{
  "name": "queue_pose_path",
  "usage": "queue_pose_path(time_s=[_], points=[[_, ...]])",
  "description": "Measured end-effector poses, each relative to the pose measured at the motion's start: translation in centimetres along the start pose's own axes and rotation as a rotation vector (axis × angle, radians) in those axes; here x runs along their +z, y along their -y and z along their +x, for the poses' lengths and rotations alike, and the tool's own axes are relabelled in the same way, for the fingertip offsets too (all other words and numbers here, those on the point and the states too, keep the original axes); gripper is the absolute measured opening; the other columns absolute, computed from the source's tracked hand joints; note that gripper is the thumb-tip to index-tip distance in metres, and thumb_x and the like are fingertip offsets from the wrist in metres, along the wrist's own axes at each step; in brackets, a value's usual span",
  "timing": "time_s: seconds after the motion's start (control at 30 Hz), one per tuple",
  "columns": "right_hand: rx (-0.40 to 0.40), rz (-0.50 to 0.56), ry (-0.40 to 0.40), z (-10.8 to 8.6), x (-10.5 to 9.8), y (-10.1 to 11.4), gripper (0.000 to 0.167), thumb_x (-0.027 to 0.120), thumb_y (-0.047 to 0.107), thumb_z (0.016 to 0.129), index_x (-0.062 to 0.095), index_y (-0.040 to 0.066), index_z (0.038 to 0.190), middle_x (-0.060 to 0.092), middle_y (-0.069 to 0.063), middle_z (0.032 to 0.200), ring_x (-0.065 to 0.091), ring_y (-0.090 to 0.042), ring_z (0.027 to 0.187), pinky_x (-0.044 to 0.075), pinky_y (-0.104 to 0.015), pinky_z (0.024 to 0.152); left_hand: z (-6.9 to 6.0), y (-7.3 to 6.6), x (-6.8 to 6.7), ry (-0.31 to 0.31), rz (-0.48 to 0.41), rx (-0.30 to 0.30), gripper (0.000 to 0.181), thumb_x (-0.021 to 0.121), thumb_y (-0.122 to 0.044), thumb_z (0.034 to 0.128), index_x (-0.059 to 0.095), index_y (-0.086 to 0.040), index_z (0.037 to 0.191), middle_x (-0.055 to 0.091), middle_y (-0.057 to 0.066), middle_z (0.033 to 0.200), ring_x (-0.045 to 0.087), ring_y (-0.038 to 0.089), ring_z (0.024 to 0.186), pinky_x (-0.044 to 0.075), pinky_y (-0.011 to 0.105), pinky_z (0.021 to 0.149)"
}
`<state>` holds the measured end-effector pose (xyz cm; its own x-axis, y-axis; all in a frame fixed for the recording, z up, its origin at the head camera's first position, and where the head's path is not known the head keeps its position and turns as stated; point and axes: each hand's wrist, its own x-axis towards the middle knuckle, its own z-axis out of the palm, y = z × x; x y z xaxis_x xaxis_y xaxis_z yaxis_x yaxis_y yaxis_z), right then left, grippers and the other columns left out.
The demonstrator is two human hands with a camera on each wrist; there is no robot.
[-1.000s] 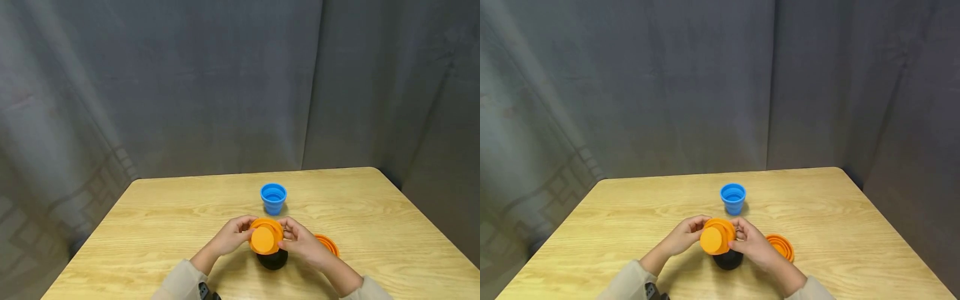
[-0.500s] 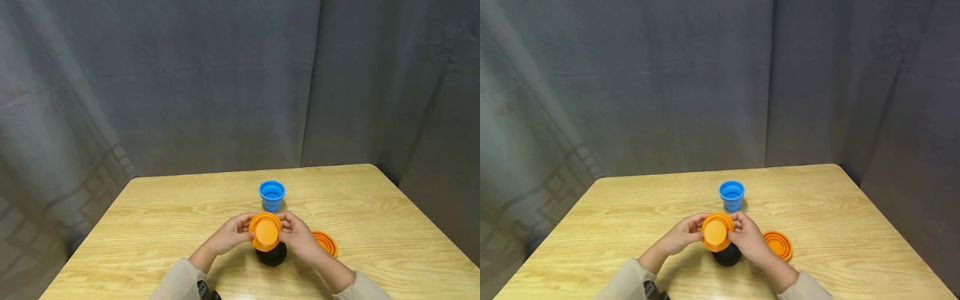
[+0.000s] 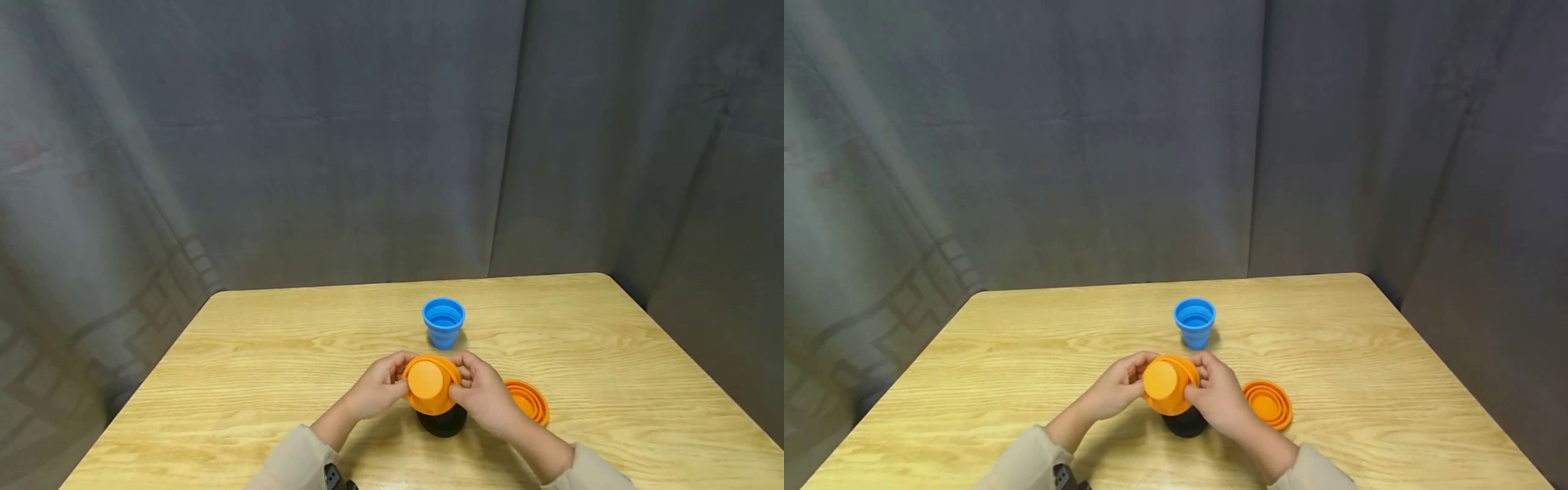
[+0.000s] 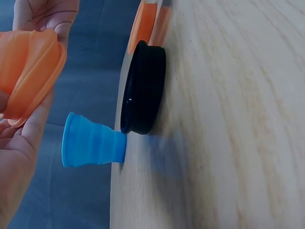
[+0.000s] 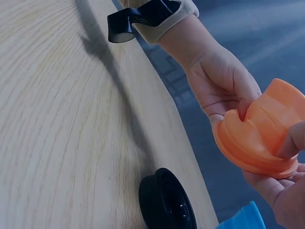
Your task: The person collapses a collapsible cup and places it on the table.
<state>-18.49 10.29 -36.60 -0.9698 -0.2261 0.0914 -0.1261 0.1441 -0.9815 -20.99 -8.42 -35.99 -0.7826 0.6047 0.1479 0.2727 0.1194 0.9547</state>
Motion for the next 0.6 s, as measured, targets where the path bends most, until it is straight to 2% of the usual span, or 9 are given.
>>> queue_pose_path(time_s=[0.07, 0.2, 0.3, 0.4, 0.5, 0.6], points=[[0.001, -0.013, -0.014, -0.1, 0.1, 0.0, 0.032, 0.047, -0.014, 0.069, 0.045, -0.012, 0.101, 0.057, -0.017, 0.091, 0.056, -0.021, 0.076, 0.049, -0.027, 0.063, -0.1, -0.1, 0.0, 0.004, -0.007, -0.001, 0.031, 0.041, 0.013, 0.0792, 0.045, 0.013, 0.11, 0.054, 0.013, 0.093, 0.051, 0.006, 0.074, 0.046, 0.019, 0.065], [0.0, -0.031, -0.018, -0.1, -0.1, 0.0, 0.031, 0.046, -0.015, 0.069, 0.046, -0.011, 0.1, 0.058, -0.017, 0.09, 0.054, -0.017, 0.07, 0.048, -0.025, 0.06, 0.2, 1.2, -0.3, 0.027, -0.037, 0.001, 0.032, 0.039, 0.013, 0.0799, 0.044, 0.012, 0.111, 0.054, 0.013, 0.095, 0.052, 0.008, 0.075, 0.047, 0.022, 0.066], [-0.005, -0.008, 0.036, -0.1, -0.6, -0.1, 0.03, 0.046, -0.012, 0.072, 0.045, -0.012, 0.102, 0.057, -0.018, 0.093, 0.055, -0.018, 0.073, 0.048, -0.026, 0.063, 0.5, 2.3, -0.8, 0.067, -0.089, 0.013, 0.033, 0.039, 0.01, 0.0805, 0.043, 0.011, 0.113, 0.054, 0.011, 0.096, 0.053, 0.01, 0.077, 0.048, 0.024, 0.068], [-0.014, 0.081, 0.148, -0.1, -1.3, -0.2, 0.029, 0.047, -0.008, 0.075, 0.041, -0.012, 0.104, 0.056, -0.017, 0.096, 0.056, -0.019, 0.079, 0.048, -0.028, 0.068, 0.4, 2.6, -1.2, 0.141, -0.195, 0.057, 0.033, 0.04, 0.008, 0.0805, 0.04, 0.015, 0.112, 0.054, 0.008, 0.095, 0.054, 0.011, 0.08, 0.047, 0.024, 0.07], [-0.025, 0.244, 0.292, 0.0, -1.8, -0.5, 0.028, 0.048, -0.007, 0.078, 0.038, -0.01, 0.105, 0.055, -0.014, 0.097, 0.056, -0.018, 0.084, 0.047, -0.03, 0.073, 0.3, 2.9, -1.5, 0.237, -0.35, 0.088, 0.031, 0.038, 0.009, 0.0806, 0.035, 0.019, 0.11, 0.053, 0.005, 0.095, 0.053, 0.01, 0.083, 0.046, 0.023, 0.072], [-0.043, 0.393, 0.43, 0.0, -2.1, -0.8, 0.028, 0.047, -0.008, 0.08, 0.037, -0.004, 0.106, 0.055, -0.013, 0.1, 0.056, -0.019, 0.087, 0.046, -0.031, 0.077, 0.1, 3.1, -1.6, 0.316, -0.48, 0.105, 0.029, 0.034, 0.011, 0.0801, 0.04, 0.012, 0.109, 0.052, 0.002, 0.097, 0.05, 0.009, 0.086, 0.043, 0.022, 0.075]])
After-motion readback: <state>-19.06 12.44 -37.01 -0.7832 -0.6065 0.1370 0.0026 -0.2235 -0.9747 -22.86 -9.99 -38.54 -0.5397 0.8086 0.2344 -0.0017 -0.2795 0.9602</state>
